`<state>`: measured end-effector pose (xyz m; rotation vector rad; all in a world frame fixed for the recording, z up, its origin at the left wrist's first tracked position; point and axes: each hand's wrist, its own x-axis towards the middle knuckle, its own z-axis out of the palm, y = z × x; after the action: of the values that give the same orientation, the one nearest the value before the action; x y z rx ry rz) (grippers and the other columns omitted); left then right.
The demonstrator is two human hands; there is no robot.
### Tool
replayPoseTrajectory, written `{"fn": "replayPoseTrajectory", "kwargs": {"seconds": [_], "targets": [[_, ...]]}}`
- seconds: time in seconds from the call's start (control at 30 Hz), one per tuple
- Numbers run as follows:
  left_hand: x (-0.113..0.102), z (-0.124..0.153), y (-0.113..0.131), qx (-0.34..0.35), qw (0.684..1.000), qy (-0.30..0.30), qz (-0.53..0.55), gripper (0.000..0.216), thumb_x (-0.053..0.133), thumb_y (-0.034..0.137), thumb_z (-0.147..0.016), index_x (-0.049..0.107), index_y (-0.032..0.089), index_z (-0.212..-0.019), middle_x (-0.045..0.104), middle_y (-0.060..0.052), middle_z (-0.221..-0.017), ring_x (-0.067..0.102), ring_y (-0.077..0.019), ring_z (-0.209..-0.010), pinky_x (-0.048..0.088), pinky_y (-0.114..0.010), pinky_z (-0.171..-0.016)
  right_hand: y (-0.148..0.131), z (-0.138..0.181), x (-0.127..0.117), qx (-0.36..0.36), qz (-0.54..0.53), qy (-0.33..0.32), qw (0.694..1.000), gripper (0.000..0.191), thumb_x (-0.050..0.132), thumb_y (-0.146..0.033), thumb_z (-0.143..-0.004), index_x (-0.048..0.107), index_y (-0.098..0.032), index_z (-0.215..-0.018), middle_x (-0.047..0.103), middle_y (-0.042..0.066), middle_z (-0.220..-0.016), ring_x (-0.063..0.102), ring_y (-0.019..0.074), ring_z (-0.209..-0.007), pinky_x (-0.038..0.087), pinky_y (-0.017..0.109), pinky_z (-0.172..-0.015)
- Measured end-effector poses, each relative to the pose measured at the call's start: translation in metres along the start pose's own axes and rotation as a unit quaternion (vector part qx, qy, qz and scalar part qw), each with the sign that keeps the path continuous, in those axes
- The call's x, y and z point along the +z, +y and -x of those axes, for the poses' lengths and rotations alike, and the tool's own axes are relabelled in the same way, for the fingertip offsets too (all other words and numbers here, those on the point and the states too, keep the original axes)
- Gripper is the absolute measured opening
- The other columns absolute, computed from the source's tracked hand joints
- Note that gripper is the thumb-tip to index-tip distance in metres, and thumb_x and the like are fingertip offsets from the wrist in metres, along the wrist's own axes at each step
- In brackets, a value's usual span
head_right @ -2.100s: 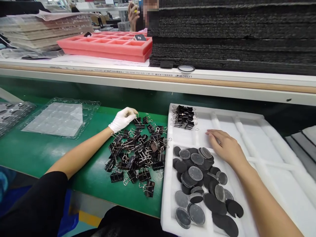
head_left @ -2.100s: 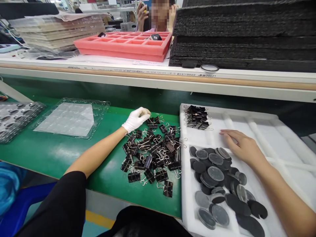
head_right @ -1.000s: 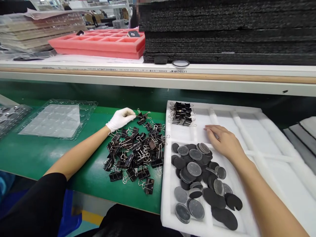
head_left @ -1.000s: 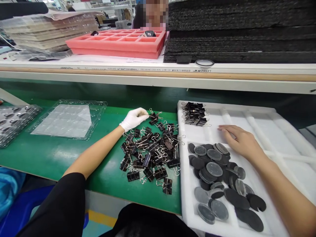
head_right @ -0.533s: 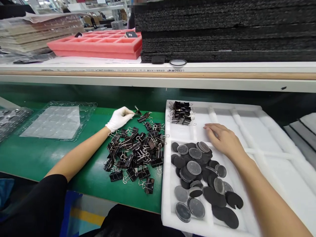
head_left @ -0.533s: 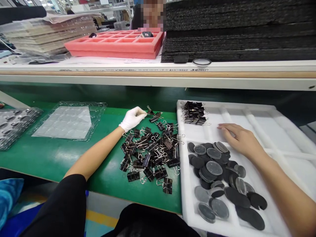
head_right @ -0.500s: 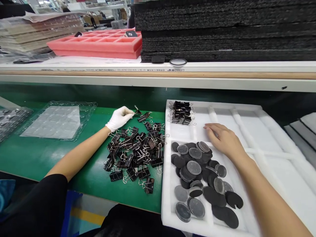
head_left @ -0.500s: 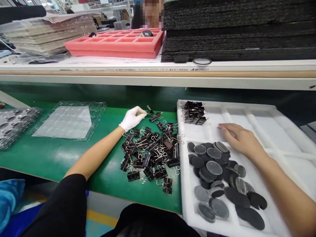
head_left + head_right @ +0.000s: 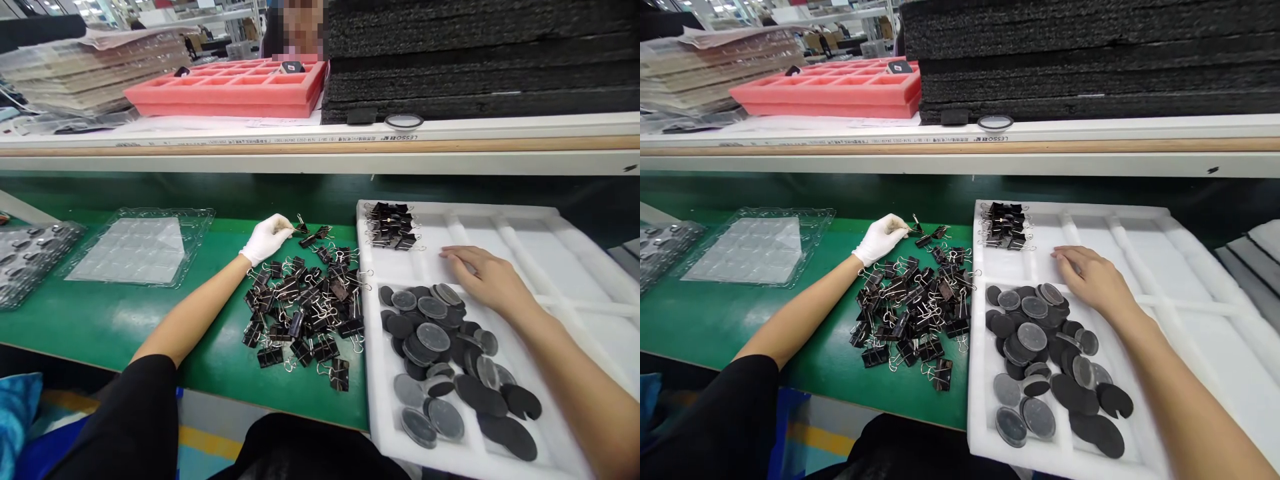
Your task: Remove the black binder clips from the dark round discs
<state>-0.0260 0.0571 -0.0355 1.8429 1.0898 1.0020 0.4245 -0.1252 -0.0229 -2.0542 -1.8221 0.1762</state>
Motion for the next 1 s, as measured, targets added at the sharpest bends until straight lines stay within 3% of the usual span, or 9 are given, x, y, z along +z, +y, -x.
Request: {"fn": "replayPoseTrajectory", "kwargs": {"seconds": [0.27,0.47,0.63,0.8,0.9,1.0], "targets": [[0.002,0.005,0.005,0.026,0.999,-0.001,0.047,0.017,0.074,0.032,-0.081,0.067,0.019,-0.090,0.078,-0.007,-0.096,0.076,-0.0213,-0.088,0.061,-0.042,-0.089,0.005,0.000,0.003,-0.002,-0.002,0.001,1.000,0.045,0.035,-0.052,-0.091,0.070,-0.026,-0.104,0.071,0.005,-0.131,0.064,0.0328,-0.125,0.053,0.054,-0.102],[0.004,0.008,0.010,0.082,0.992,0.050,0.087,0.014,0.073,0.030,-0.083,0.067,0.018,-0.090,0.078,-0.007,-0.098,0.076,-0.0205,-0.089,0.062,-0.042,-0.090,0.006,-0.001,0.005,-0.007,-0.002,0.003,1.000,0.045,0.035,-0.052,-0.091,0.070,-0.027,-0.104,0.071,0.004,-0.131,0.064,0.0320,-0.125,0.052,0.053,-0.104],[-0.002,0.007,0.008,0.046,0.997,-0.010,0.053,0.015,0.072,0.031,-0.083,0.068,0.018,-0.090,0.077,-0.007,-0.092,0.076,-0.0207,-0.085,0.062,-0.041,-0.087,0.004,0.000,0.003,-0.009,-0.005,0.004,1.000,0.043,0.036,-0.050,-0.092,0.070,-0.026,-0.103,0.072,0.005,-0.131,0.064,0.0320,-0.125,0.052,0.052,-0.105],[-0.016,0.004,0.004,0.044,0.997,-0.024,-0.056,0.016,0.071,0.035,-0.084,0.070,0.020,-0.088,0.077,-0.007,-0.095,0.074,-0.0218,-0.091,0.060,-0.041,-0.092,0.005,0.000,0.003,-0.014,-0.006,0.001,1.000,0.043,0.037,-0.048,-0.093,0.071,-0.025,-0.104,0.072,0.005,-0.131,0.064,0.0319,-0.125,0.052,0.051,-0.104],[-0.024,0.000,0.002,0.022,0.999,-0.049,0.000,0.021,0.074,0.037,-0.082,0.068,0.018,-0.090,0.077,-0.008,-0.093,0.075,-0.0215,-0.088,0.060,-0.041,-0.090,0.005,0.000,0.003,-0.011,-0.010,0.006,1.000,0.043,0.037,-0.048,-0.093,0.071,-0.025,-0.105,0.071,0.005,-0.132,0.064,0.0319,-0.124,0.053,0.050,-0.103],[-0.029,-0.004,-0.001,0.006,0.996,-0.038,0.076,0.031,0.079,0.041,-0.079,0.065,0.017,-0.091,0.076,-0.009,-0.094,0.075,-0.0198,-0.085,0.060,-0.040,-0.088,0.004,0.000,0.002,-0.008,-0.010,0.001,1.000,0.043,0.037,-0.048,-0.093,0.071,-0.025,-0.104,0.071,0.006,-0.132,0.064,0.0318,-0.124,0.051,0.049,-0.105]]}}
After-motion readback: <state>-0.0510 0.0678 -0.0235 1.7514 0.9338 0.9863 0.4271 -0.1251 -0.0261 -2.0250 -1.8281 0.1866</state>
